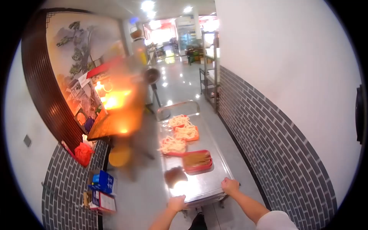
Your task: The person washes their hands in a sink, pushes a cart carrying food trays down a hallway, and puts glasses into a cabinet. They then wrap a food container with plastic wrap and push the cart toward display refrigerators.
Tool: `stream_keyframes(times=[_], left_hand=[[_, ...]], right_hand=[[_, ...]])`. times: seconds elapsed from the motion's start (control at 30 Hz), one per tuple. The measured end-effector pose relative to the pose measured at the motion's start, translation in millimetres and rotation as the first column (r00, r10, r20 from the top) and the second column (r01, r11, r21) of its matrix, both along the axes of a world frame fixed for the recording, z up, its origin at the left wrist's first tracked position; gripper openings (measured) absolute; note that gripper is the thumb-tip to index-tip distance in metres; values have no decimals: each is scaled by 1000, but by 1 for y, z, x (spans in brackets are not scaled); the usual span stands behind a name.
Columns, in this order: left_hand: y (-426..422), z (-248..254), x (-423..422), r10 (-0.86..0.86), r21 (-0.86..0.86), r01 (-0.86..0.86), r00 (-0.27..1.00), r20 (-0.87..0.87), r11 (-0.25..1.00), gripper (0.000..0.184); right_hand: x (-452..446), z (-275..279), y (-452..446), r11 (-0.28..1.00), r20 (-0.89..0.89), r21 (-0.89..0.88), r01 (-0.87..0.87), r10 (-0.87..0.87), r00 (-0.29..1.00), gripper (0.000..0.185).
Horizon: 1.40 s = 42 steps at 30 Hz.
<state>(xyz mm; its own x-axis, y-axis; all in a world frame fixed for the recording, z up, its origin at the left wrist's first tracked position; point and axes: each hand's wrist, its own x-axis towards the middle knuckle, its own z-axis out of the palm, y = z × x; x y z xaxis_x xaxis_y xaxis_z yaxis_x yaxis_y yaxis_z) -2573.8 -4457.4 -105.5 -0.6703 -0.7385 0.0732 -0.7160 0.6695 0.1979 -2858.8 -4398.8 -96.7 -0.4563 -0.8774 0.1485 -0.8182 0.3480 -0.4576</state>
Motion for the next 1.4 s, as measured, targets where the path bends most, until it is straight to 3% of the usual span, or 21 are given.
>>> stream_keyframes(times=[0.1, 0.17, 0.2, 0.23, 0.3, 0.37, 0.5, 0.57, 0.7, 0.77, 0.87, 1.1, 1.3, 1.37, 1.4], left_hand=[[-117, -14, -38, -53, -43, 51, 998, -30, 998, 39], [-195, -13, -72, -43, -116, 48, 998, 41, 992, 38], [-226, -15, -91, 22, -59, -18, 998, 67, 998, 38], [-264, -22, -109, 55, 147, -59, 998, 35, 987, 38], [-332, 12, -141, 42, 291, -92, 984, 172, 952, 35], [-409, -4, -161, -36, 151, 29, 999, 40, 988, 33], [-555, -9, -210, -15, 69, 16, 1000, -17, 997, 32], [-631, -14, -238, 48, 165, -53, 998, 38, 985, 32], [-786, 3, -288, 33, 178, -54, 992, 121, 982, 32], [-861, -10, -307, 33, 154, -36, 999, 24, 987, 32], [-973, -11, -341, 61, 150, -68, 997, 52, 986, 34], [-1229, -30, -420, 48, 73, -50, 998, 30, 996, 34], [-1414, -21, -500, 123, 295, -146, 988, 98, 944, 35], [-1465, -19, -527, 62, 193, -16, 969, -239, 981, 38], [-1487, -9, -545, 75, 235, 33, 897, -436, 971, 38]], right_hand=[[-36, -13, -101, 999, 39, 29, 14, -15, 999, 27], [-75, -6, -194, 999, 43, 47, 15, -17, 999, 27], [-90, -6, -227, 998, 29, 58, 29, -30, 999, 27], [-104, -14, -257, 997, 26, 73, 38, -40, 999, 27], [-128, -10, -327, 995, 70, 81, 62, -68, 995, 28], [-157, -12, -403, 993, 79, 99, 69, -77, 994, 28], [-210, -17, -550, 997, 98, 47, 66, -70, 993, 28], [-230, -22, -617, 998, 84, 30, 63, -65, 994, 27], [-277, -14, -778, 998, 86, -45, 46, -42, 995, 26], [-298, -18, -855, 997, 57, -58, 57, -54, 997, 27], [-335, -26, -969, 1000, 25, 1, 20, -20, 999, 26], [-418, -48, -1226, 995, 36, -98, -11, 14, 999, 26], [-493, -38, -1410, 998, -5, 35, -44, 45, 999, 28], [-521, -44, -1467, 999, -6, 21, -35, 36, 999, 26], [-537, -47, -1494, 997, -43, 7, -76, 76, 996, 27]])
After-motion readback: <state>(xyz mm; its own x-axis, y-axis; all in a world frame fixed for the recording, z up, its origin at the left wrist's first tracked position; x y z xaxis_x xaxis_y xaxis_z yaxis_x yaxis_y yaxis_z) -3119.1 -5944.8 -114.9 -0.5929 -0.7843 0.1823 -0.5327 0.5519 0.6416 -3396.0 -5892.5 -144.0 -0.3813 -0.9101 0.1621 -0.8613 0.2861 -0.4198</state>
